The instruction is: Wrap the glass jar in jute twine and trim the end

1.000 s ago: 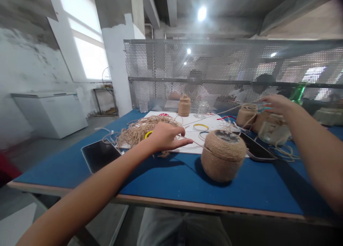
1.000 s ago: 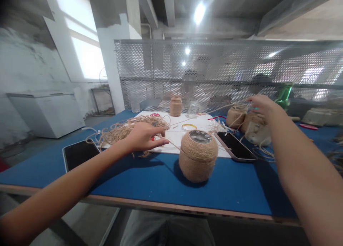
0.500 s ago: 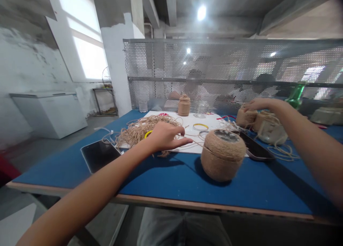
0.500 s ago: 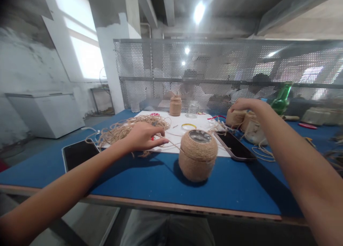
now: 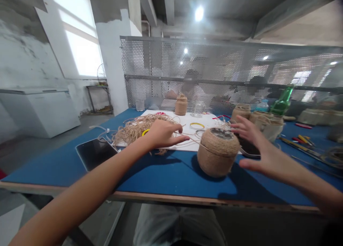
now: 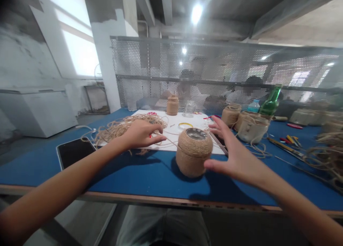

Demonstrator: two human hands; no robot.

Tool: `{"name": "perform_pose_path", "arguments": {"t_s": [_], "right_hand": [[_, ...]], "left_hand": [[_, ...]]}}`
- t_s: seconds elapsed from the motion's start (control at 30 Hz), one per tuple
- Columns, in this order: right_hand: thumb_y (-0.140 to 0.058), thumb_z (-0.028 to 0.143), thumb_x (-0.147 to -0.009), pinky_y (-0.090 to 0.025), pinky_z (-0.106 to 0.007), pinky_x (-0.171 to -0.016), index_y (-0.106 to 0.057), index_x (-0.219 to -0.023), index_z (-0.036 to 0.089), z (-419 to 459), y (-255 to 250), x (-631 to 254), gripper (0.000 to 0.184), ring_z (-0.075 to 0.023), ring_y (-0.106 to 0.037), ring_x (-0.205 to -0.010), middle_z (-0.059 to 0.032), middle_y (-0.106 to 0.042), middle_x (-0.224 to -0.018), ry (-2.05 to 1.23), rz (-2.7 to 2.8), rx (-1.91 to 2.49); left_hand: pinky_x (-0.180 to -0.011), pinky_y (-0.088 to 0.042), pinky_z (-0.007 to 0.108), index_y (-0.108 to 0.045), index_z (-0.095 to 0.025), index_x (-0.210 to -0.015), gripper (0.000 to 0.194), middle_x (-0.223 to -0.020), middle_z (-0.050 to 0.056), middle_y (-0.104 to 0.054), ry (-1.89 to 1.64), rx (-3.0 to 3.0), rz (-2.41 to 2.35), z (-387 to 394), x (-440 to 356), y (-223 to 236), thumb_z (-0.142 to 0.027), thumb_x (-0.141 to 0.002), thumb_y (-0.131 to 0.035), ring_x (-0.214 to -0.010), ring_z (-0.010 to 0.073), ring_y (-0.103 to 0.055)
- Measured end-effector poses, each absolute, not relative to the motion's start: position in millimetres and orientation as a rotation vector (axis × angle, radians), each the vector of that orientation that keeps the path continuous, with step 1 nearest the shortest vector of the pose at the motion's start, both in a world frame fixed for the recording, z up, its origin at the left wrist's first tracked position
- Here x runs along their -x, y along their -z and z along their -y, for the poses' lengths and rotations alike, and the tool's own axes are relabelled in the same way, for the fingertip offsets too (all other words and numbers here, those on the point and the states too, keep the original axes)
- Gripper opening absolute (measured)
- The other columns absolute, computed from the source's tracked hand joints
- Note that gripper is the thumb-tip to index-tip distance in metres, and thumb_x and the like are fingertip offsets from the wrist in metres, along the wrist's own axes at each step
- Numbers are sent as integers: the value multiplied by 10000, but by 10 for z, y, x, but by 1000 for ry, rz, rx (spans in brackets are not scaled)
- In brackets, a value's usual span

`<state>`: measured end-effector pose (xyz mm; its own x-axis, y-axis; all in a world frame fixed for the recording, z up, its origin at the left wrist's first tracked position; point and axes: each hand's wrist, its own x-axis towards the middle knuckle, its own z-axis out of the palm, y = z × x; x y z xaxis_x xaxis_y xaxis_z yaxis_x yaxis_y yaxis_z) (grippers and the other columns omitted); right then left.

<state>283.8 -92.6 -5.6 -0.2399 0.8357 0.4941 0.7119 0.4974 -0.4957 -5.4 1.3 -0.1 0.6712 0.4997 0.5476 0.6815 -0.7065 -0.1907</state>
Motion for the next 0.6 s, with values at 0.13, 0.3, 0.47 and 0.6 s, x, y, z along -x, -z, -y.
{"name": "perform_pose_path", "arguments": {"t_s": [0.13,0.3,0.47,0.6], "right_hand": [[-736,484,-552,-279,-557,-1015,48,-1393,338,977,525,-2719,1159,-352,-310,-1270,-104,-256,-1431,-457,1783,1220],[-739,426,-587,-286,-546,-1012,47,-1374,331,991,632,-2511,1117,-336,-315,-1273,-130,-250,-1432,-502,1655,1248],[-709,423,-629,-329,-508,-1010,-58,-1359,338,931,580,-2495,982,-322,-367,-1246,-102,-318,-1406,-505,1647,1241],[-689,432,-647,-344,-480,-1007,-111,-1329,331,773,618,-2584,900,-299,-339,-1268,-82,-358,-1392,-599,1724,1137]], "left_hand": [[-503,-196,222,-631,-228,-838,490,-525,2,-573,666,2499,926,-21,47,13,-629,-807,-351,-526,140,-513],[-502,-196,225,-632,-229,-842,491,-544,7,-587,639,2504,941,-29,41,10,-626,-811,-345,-530,141,-518],[-504,-201,225,-631,-223,-839,505,-537,5,-582,653,2501,936,-24,42,16,-634,-809,-338,-533,142,-529],[-505,-207,223,-631,-223,-840,509,-543,5,-587,660,2495,932,-29,40,30,-639,-805,-339,-539,142,-536]]}}
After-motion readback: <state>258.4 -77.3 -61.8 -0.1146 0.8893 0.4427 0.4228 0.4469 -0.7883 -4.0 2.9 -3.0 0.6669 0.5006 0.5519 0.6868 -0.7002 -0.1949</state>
